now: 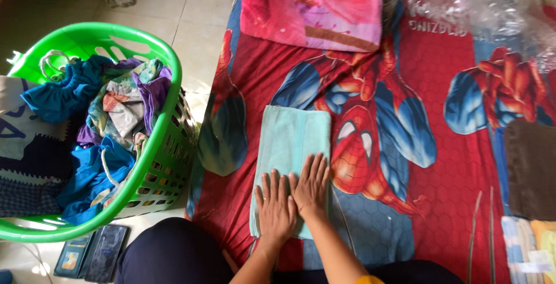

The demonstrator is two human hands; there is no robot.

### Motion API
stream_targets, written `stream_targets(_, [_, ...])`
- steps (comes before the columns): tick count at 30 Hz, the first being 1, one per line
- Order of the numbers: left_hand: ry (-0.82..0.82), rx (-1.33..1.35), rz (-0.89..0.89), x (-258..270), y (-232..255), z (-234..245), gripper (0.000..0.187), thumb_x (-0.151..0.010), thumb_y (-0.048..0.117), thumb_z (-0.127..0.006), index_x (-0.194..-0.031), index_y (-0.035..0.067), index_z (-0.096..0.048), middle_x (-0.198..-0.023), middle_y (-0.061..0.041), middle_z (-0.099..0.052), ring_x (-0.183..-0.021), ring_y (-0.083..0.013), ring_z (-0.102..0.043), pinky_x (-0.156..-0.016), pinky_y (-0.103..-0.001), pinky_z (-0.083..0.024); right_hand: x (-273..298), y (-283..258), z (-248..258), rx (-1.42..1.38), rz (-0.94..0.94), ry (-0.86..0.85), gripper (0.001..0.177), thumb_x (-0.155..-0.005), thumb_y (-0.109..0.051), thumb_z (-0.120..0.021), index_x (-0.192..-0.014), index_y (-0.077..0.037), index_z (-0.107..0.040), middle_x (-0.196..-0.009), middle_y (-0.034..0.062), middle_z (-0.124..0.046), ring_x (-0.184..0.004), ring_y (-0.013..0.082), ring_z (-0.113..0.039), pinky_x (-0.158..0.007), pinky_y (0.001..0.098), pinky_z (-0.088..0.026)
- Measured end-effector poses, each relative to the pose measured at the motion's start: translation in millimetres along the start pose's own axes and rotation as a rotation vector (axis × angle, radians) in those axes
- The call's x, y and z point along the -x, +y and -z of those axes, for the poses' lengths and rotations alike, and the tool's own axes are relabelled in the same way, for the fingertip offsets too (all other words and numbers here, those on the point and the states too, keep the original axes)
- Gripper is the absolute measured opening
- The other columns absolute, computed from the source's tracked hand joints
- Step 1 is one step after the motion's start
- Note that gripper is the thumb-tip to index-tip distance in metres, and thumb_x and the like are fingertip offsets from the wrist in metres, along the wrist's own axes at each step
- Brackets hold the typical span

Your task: The person folds a light green towel, a blue drawstring bag, and a patterned cloth on a bed, smoothing and stacking each item. The person places the folded items into a growing stack on the bed.

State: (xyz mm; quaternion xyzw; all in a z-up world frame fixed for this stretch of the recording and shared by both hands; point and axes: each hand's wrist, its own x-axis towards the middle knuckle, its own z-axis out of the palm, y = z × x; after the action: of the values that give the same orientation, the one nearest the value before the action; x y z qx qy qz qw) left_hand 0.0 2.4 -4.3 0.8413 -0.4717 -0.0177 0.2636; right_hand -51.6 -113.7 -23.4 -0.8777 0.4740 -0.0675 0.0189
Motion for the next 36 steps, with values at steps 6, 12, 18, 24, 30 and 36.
stream_targets(6, [0.011, -0.014, -0.059, 1, -8, 3, 0.067, -0.096, 0.042, -0.047, -0.152, 0.006, -0.041, -0.163, -0.022, -0.024, -0.152, -0.0435, -0.012, -0.119, -0.063, -0.007, 83, 5, 26, 0.080, 0.110, -0.286, 0.079, -0.099, -0.041, -0.043, -0.161, -0.005, -0.011, -0.166, 0.0280, 0.004, -0.153, 0.0474, 0.004, -0.121, 0.0582, -0.001])
stream_targets(12, [0.190, -0.182, -0.034, -13, -28, 19, 0.061, -0.099, 0.041, -0.047, -0.153, 0.015, -0.043, -0.166, -0.024, -0.021, -0.154, -0.0448, -0.010, -0.120, -0.065, -0.007, 113, 27, 53, -0.121, 0.277, -0.386, 0.077, -0.103, -0.050, -0.044, -0.163, -0.014, -0.011, -0.167, 0.0242, 0.008, -0.152, 0.0491, 0.011, -0.121, 0.0596, 0.005])
stream_targets(18, [-0.048, -0.174, -0.115, -58, 7, -3, 0.071, -0.094, 0.036, -0.054, -0.155, 0.004, -0.035, -0.164, -0.026, -0.019, -0.155, -0.0438, -0.011, -0.123, -0.065, -0.007, 111, 23, 59, -0.108, 0.239, -0.608, 0.092, -0.097, -0.062, -0.045, -0.163, -0.010, -0.007, -0.168, 0.0254, 0.011, -0.153, 0.0496, 0.018, -0.122, 0.0590, 0.009])
stream_targets(24, [-0.289, -0.140, -0.265, -82, 71, -74, 0.083, -0.095, 0.048, -0.049, -0.158, 0.000, -0.023, -0.168, -0.018, -0.016, -0.156, -0.0346, -0.009, -0.122, -0.061, -0.004, 108, 25, 61, -0.064, 0.308, -0.630, 0.103, -0.093, -0.062, -0.054, -0.162, 0.002, -0.011, -0.168, 0.0301, 0.002, -0.153, 0.0519, 0.011, -0.124, 0.0614, 0.008])
stream_targets(30, [-0.124, -0.192, -0.319, -165, 57, -120, 0.083, -0.101, 0.057, -0.037, -0.159, -0.001, -0.022, -0.169, -0.016, -0.019, -0.158, -0.0302, -0.010, -0.124, -0.057, -0.003, 110, 27, 52, -0.212, 0.279, -0.539, 0.101, -0.086, -0.060, -0.059, -0.160, -0.007, -0.016, -0.165, 0.0284, 0.011, -0.150, 0.0533, 0.015, -0.121, 0.0606, 0.008])
stream_targets(36, [-0.104, -0.162, -0.326, -220, 52, -129, 0.081, -0.103, 0.057, -0.036, -0.160, 0.002, -0.026, -0.169, -0.013, -0.022, -0.158, -0.0300, -0.014, -0.125, -0.060, -0.005, 103, 27, 52, -0.182, 0.284, -0.616, 0.102, -0.087, -0.057, -0.061, -0.161, -0.007, -0.013, -0.165, 0.0303, 0.014, -0.149, 0.0557, 0.016, -0.120, 0.0611, 0.008])
